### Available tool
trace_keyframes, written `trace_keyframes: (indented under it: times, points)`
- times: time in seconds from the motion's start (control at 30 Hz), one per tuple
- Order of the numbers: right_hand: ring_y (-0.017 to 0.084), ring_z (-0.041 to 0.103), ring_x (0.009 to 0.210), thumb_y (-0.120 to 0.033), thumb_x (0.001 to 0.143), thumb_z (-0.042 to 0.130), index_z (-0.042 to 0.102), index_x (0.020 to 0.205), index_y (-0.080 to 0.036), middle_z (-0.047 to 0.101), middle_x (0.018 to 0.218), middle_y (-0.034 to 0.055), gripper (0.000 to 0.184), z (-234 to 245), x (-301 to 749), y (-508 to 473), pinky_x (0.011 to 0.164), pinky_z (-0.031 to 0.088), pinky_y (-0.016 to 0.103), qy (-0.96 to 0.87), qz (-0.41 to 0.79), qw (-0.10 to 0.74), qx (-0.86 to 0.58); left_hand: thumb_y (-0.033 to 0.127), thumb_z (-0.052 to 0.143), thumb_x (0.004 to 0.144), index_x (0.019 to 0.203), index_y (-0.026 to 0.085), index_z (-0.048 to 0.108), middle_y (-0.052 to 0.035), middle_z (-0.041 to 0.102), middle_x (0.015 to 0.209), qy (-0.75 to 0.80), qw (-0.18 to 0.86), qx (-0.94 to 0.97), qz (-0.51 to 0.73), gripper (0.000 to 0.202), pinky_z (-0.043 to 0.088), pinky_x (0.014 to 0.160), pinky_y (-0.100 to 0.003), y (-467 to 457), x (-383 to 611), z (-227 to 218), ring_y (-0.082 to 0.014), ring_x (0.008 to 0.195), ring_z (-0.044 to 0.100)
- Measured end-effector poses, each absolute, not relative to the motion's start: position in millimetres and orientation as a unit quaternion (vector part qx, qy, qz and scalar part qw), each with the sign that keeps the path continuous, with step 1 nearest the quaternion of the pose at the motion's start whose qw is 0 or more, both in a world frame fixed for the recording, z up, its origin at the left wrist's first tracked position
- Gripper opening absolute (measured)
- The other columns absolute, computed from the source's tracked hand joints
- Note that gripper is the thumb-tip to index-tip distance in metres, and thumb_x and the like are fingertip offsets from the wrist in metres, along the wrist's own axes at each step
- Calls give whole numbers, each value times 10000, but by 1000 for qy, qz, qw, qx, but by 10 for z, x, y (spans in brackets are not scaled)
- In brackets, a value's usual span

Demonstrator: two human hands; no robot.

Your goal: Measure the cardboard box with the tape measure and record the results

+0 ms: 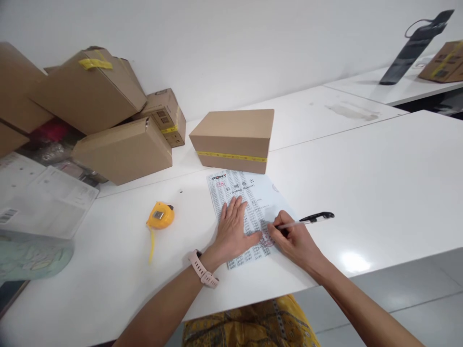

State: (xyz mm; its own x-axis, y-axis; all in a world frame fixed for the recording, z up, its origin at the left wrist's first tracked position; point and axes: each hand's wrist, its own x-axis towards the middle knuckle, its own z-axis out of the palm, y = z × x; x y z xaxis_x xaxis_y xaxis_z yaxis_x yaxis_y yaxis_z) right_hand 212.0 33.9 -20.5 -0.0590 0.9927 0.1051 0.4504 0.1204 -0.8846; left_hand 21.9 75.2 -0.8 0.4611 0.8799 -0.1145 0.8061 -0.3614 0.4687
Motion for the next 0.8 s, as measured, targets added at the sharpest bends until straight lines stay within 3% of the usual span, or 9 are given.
trace_keyframes:
  times: [0.8]
  points:
    - [113,345,518,-405,951,528,460,730,-233,417,602,-42,287,-265,2151,345,477,268,268,-638,353,382,-567,559,555,837,1514,59,232,-134,81,1650,513,247,820,68,902,8,1254,-483,740,213,29,-252,1523,-46]
